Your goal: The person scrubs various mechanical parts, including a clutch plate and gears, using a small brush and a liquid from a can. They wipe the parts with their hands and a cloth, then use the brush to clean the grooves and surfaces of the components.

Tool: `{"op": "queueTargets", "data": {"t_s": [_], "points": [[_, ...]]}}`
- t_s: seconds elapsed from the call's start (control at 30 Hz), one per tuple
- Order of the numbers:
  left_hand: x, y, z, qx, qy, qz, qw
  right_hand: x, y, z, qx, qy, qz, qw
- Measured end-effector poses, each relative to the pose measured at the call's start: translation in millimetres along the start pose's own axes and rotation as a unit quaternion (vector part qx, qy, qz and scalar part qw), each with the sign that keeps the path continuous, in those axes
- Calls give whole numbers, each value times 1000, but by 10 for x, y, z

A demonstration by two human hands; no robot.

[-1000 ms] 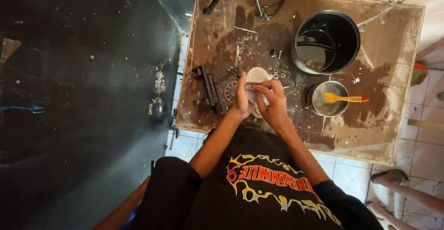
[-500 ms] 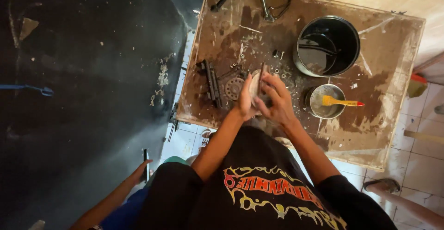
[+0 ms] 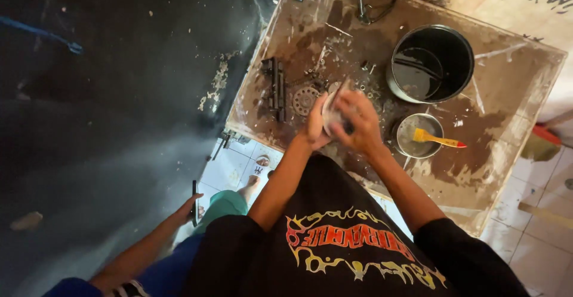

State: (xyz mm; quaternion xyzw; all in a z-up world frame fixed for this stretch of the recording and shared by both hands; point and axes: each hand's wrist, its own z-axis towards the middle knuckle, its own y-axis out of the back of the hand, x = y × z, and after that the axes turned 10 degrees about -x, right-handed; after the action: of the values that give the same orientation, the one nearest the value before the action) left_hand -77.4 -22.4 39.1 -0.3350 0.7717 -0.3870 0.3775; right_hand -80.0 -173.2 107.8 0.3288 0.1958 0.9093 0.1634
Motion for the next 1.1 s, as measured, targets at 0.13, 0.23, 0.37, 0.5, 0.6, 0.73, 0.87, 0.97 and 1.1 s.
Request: {"op": "queueTargets", "data": {"t_s": [0.13,0.23,0.37,0.5,0.6,0.73,0.87,0.97,1.1], "points": [[-44,-64,3,95,39,0,995,-155,-47,-321,63,74,63,993],[-60,-243,-74,58,-14,80,995,-117,48,-185,36,122,62,990],[-39,-308,-39,-4,-11,122,992,-29,105,-81,2,85,49,995],[-8,-243,5,-30,-7,161,986,-143,166,34,-29,29,-18,999],[-74,-221,123,-51,-20,174,983,-125,44,-220,16,61,45,997],[-66,-125,167,-91,-22,184,978,-151,24,-105,-15,77,33,996],[-173,-97,284,13,-27,116,993,-12,-44,27,-53,65,5,996],[-248,-297,163,38,-16,98,994,-100,-149,-69,-71,67,64,993],[-197,-465,194,-37,-98,109,989,-46,-190,9,-138,-80,39,986]]}}
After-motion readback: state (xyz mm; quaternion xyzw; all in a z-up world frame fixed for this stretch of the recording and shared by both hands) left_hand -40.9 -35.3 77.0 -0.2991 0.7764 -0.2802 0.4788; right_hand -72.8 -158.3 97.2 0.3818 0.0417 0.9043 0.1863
